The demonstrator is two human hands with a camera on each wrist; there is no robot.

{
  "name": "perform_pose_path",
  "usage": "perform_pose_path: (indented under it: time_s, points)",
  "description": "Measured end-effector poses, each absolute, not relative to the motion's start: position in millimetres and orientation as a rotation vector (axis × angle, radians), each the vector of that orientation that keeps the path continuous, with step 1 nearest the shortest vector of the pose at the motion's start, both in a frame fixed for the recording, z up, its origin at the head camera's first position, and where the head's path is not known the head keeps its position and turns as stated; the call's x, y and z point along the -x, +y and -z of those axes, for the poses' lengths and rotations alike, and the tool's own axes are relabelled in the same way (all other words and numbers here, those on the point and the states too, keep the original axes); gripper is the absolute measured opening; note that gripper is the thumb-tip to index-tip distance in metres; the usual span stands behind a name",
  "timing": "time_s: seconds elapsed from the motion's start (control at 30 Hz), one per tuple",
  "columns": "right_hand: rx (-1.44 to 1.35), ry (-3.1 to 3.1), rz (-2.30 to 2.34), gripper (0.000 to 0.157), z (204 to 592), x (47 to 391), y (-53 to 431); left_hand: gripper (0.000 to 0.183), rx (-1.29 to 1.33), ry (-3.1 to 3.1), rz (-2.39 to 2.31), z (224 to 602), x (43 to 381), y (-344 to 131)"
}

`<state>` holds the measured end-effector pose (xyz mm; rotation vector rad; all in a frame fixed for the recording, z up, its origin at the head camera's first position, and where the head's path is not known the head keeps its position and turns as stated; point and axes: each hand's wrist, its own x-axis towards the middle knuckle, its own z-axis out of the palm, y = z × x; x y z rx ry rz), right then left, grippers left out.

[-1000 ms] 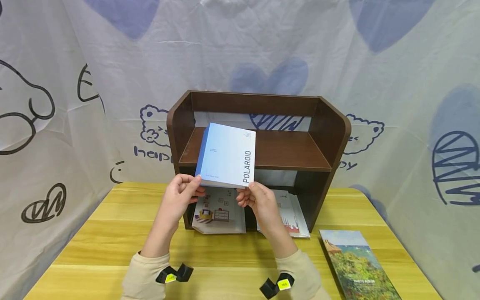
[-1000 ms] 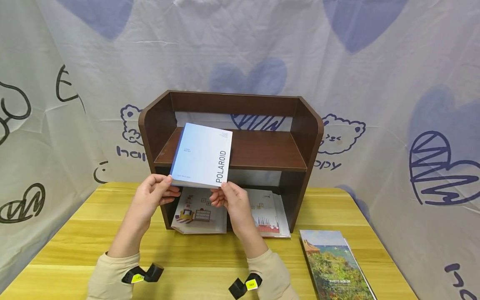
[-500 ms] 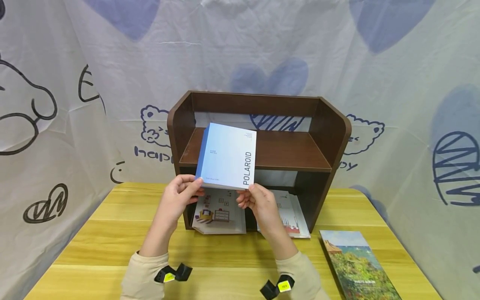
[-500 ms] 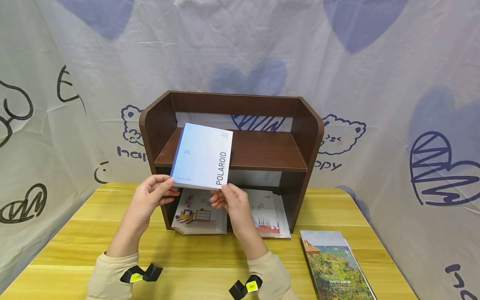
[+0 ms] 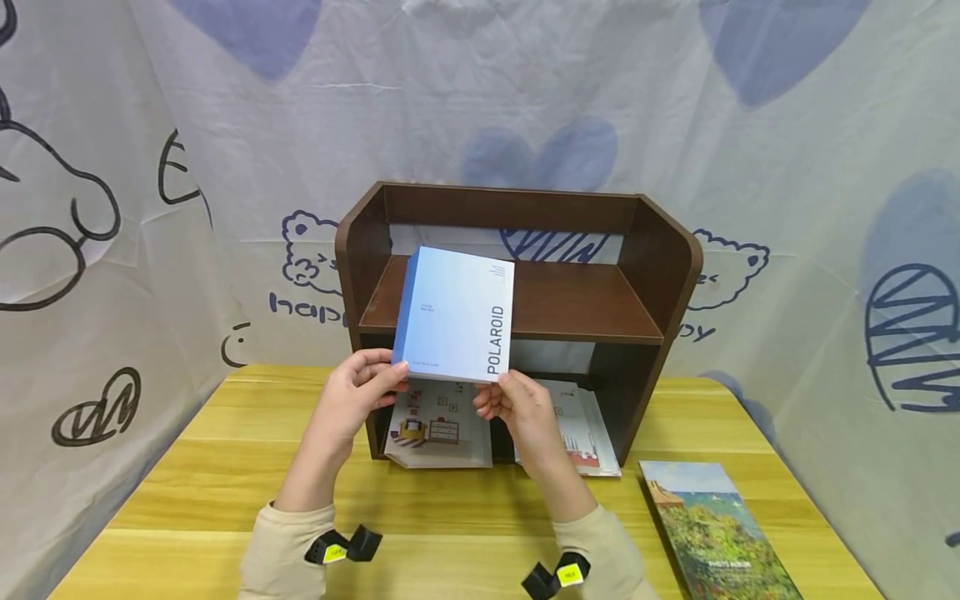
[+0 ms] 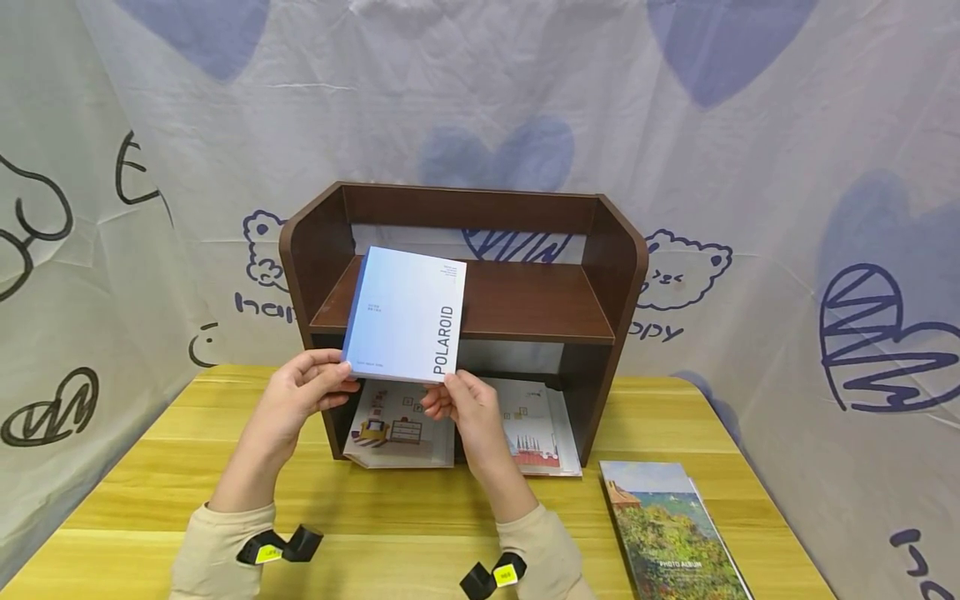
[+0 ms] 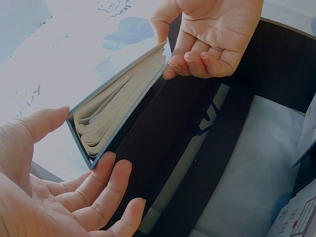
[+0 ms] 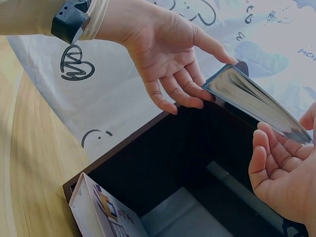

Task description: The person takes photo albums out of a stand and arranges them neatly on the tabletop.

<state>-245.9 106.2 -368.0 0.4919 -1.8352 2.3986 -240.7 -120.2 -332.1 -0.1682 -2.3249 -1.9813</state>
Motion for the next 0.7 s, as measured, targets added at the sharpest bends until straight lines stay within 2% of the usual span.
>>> perform_pose_path:
  time_s: [0.7]
  points:
    - [-0.497,-1.83,-2.392,0.022,372.5,247.8,113.1,0.055,0.262,-2.456,1.951,332.4,241.9,-127.3]
